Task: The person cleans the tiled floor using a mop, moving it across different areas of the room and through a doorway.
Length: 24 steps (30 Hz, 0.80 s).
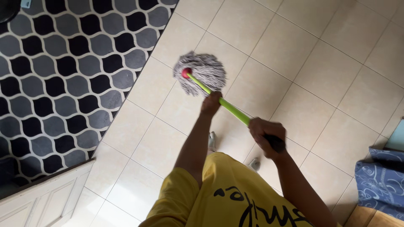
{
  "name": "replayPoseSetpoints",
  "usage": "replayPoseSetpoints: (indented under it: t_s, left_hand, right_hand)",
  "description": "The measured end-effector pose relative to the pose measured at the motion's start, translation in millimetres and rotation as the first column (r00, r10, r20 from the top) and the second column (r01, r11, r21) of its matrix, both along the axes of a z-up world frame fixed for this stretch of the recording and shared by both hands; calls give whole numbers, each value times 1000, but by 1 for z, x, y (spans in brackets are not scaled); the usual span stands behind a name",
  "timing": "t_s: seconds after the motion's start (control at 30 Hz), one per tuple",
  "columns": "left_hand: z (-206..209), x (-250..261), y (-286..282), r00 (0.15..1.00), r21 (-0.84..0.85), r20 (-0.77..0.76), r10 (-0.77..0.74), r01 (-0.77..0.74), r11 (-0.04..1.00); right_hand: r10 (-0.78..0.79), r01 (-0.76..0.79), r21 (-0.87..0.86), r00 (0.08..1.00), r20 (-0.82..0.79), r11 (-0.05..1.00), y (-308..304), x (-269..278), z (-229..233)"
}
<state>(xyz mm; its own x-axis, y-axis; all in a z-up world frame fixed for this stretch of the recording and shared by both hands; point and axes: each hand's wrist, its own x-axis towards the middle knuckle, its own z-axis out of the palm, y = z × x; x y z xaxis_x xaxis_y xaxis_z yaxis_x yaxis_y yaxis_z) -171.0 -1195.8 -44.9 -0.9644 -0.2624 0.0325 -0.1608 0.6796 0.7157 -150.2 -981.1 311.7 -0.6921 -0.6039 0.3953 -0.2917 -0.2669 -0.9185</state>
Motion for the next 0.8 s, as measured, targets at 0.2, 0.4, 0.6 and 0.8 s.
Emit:
replayPoseSetpoints:
  t_s: [0.2,0.4,0.6,0.8]
  left_hand:
    - [-29,18,-117,980,-31,-31,195,-196,980]
    - [-20,73,-171,945,-104,81,317,-309,945]
    - [-21,113,-155,915,1,212,342,-350,937]
    - [-30,133,-44,947,189,230,225,-270,944]
  right_hand:
    - [153,-158,149,987,40,976,-95,-17,-21]
    - [268,-276,29,951,155,961,-139,-17,-36]
    - [263,-276,49,947,183,960,-115,17,-51]
    - [122,-140,102,980,158,985,-8,69,-35]
